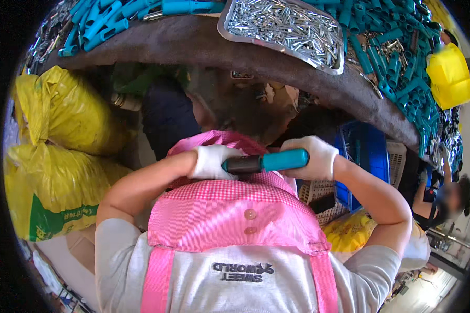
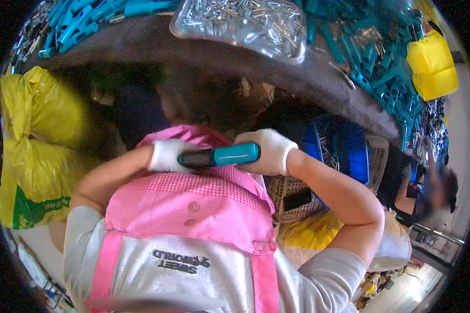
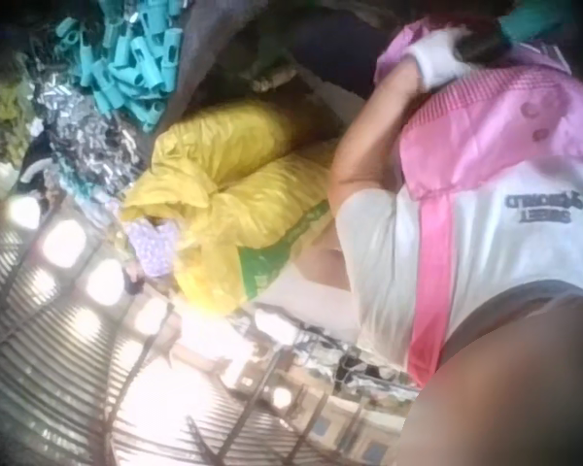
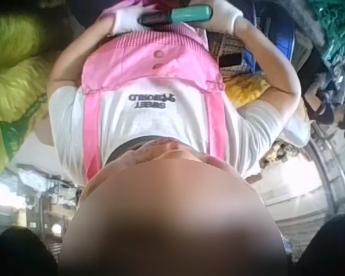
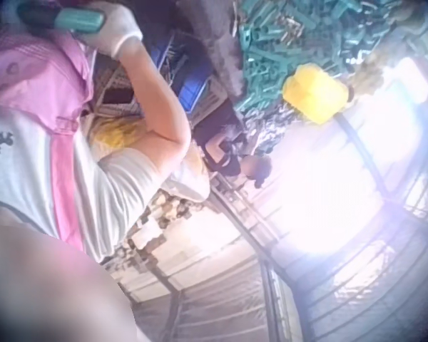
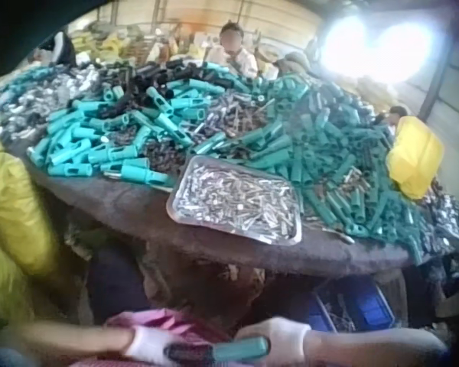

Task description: Assembling hardware components consisting of metal tubes, plastic handles, and springs at a manufacturing workbench.

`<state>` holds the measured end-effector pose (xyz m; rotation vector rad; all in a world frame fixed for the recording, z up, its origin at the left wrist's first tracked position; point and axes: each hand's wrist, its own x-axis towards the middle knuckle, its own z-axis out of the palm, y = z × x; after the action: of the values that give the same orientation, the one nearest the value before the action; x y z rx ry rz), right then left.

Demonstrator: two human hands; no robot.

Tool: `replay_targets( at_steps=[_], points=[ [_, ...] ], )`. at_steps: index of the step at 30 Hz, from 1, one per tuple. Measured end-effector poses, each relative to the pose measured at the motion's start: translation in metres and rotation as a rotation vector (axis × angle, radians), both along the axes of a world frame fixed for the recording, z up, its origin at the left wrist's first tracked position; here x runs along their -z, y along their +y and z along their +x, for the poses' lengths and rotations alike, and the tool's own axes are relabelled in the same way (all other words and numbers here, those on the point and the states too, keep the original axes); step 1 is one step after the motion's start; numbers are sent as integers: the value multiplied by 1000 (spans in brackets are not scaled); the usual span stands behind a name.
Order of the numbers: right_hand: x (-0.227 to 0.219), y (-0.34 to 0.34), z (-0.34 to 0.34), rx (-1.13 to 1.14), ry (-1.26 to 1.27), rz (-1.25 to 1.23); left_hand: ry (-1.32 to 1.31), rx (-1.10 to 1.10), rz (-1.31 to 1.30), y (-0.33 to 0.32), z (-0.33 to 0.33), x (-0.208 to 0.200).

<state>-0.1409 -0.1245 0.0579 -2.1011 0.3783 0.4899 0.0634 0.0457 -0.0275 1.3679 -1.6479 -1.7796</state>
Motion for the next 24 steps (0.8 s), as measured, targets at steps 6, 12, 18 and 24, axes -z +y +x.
replay_targets(
  at_steps=[6,12,18,24],
  points=[
    [-18,15,4,753,-411,767,-756,-323,-395,-3,14,-42],
    [-56,-12,35,668,-770,-203,-687,-259,-513,-10,4,-58],
    [-80,7,14,50,-888,-183,-561,-593,-406,-11,20,-60],
    [-52,-20,10,519,-726,150,-381,-566,-506,-4,13,-79]
  ],
)
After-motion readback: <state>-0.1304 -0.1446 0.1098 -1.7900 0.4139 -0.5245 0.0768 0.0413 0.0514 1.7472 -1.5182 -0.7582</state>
